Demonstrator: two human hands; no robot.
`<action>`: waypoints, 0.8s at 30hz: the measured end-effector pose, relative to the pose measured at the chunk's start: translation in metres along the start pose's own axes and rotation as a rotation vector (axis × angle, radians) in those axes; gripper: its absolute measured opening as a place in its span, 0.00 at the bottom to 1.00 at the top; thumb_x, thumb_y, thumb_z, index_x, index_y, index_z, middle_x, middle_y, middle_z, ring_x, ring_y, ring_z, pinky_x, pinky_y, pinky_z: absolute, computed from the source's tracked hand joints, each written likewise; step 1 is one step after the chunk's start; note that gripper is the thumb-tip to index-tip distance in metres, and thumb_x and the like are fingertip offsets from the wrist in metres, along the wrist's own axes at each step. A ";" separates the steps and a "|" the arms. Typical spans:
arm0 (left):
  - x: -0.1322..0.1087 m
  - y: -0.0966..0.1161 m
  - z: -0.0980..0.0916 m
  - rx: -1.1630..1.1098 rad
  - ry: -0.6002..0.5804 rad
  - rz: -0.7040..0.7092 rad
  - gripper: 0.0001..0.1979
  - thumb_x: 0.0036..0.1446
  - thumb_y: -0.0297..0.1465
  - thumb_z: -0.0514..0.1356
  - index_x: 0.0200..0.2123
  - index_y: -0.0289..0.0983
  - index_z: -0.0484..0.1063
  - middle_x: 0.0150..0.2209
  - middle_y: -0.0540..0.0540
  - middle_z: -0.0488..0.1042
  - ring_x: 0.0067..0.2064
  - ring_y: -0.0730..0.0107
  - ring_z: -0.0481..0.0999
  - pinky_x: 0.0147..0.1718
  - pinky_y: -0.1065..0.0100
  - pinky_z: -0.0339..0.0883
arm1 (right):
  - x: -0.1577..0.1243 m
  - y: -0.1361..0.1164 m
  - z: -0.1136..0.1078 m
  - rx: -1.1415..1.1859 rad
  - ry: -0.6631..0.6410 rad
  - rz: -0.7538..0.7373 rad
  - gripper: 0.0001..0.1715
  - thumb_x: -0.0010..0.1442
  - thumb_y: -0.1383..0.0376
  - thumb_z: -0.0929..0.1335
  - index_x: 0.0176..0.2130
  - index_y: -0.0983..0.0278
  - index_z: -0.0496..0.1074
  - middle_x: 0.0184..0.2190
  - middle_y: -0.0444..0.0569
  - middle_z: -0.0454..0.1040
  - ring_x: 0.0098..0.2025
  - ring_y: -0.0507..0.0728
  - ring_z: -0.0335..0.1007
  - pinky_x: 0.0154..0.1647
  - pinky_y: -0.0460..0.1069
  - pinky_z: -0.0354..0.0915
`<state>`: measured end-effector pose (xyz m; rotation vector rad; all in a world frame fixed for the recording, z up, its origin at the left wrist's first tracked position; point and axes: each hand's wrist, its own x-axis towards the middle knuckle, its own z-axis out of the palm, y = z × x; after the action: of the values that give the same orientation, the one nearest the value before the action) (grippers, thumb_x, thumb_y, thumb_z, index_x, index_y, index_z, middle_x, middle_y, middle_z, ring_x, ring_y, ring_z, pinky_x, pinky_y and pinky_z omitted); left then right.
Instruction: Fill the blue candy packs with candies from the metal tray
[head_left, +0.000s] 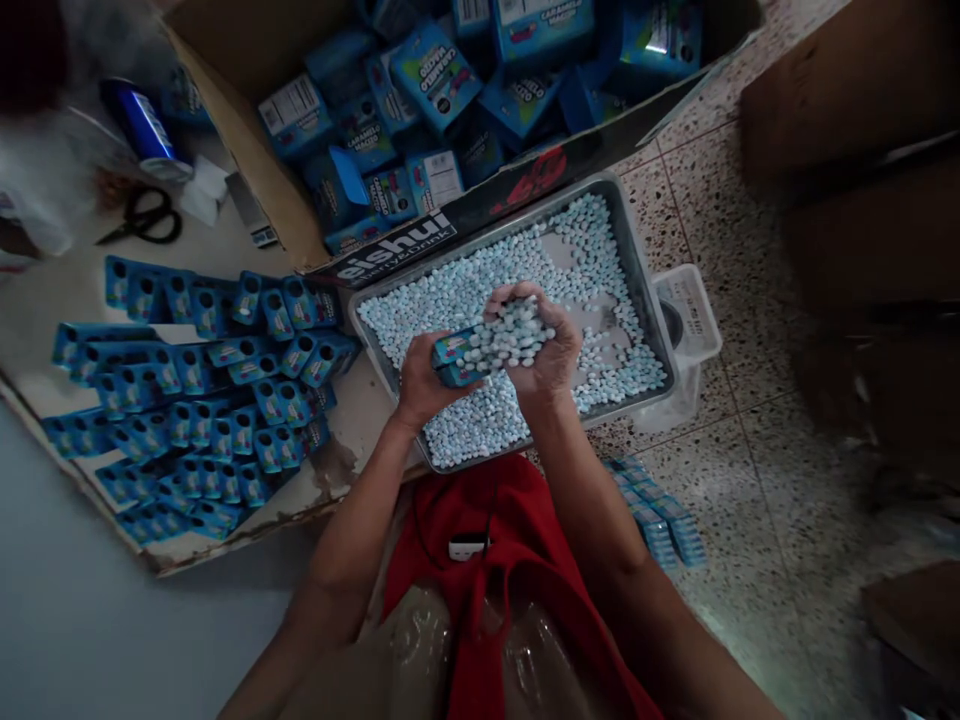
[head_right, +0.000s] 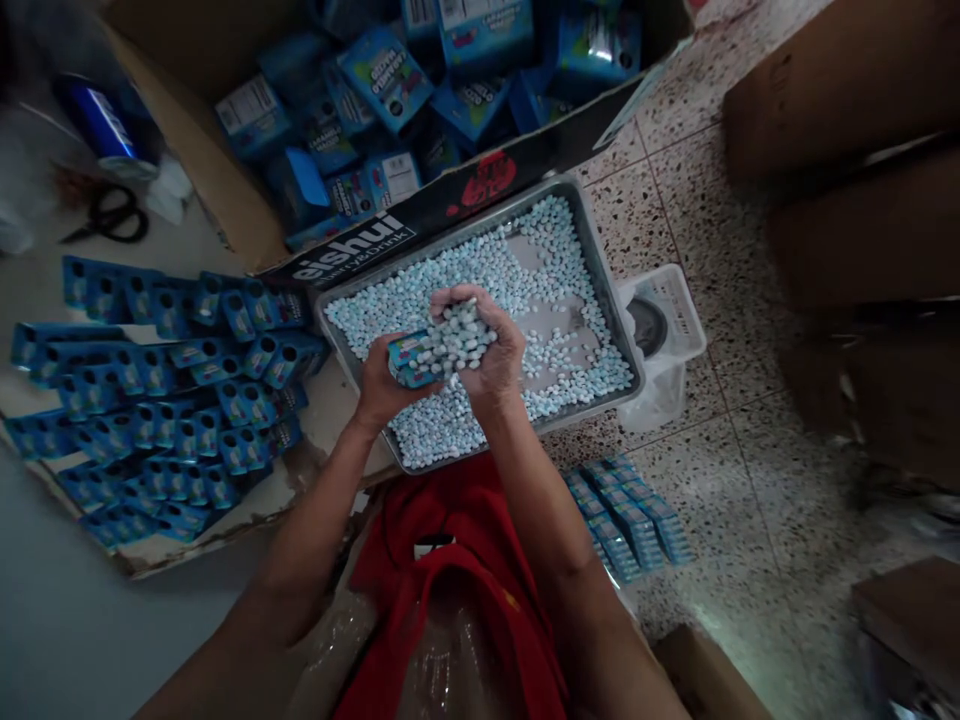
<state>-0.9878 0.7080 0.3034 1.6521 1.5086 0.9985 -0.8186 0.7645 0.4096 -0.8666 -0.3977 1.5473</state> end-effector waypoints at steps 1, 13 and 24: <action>-0.001 0.000 -0.002 0.021 -0.015 0.011 0.43 0.40 0.45 0.81 0.57 0.41 0.68 0.51 0.42 0.77 0.53 0.50 0.80 0.54 0.52 0.75 | 0.000 0.001 0.001 -0.006 -0.018 -0.024 0.15 0.58 0.49 0.73 0.36 0.58 0.77 0.37 0.46 0.78 0.39 0.56 0.75 0.47 0.54 0.76; -0.003 0.000 -0.009 0.049 -0.097 0.044 0.42 0.42 0.48 0.80 0.56 0.42 0.70 0.50 0.42 0.78 0.53 0.49 0.79 0.54 0.48 0.74 | -0.003 0.004 0.008 -0.236 -0.137 -0.112 0.29 0.59 0.36 0.69 0.29 0.58 0.72 0.32 0.48 0.71 0.38 0.59 0.69 0.49 0.57 0.72; 0.003 -0.014 0.006 -0.012 0.053 0.005 0.43 0.43 0.52 0.79 0.57 0.41 0.69 0.53 0.41 0.77 0.55 0.48 0.78 0.57 0.46 0.74 | -0.019 0.016 0.002 -0.431 -0.272 -0.051 0.29 0.61 0.36 0.70 0.31 0.57 0.81 0.34 0.50 0.75 0.43 0.61 0.74 0.59 0.59 0.71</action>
<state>-0.9886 0.7121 0.2886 1.6338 1.5308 1.0603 -0.8318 0.7439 0.4060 -0.9645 -0.9690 1.5609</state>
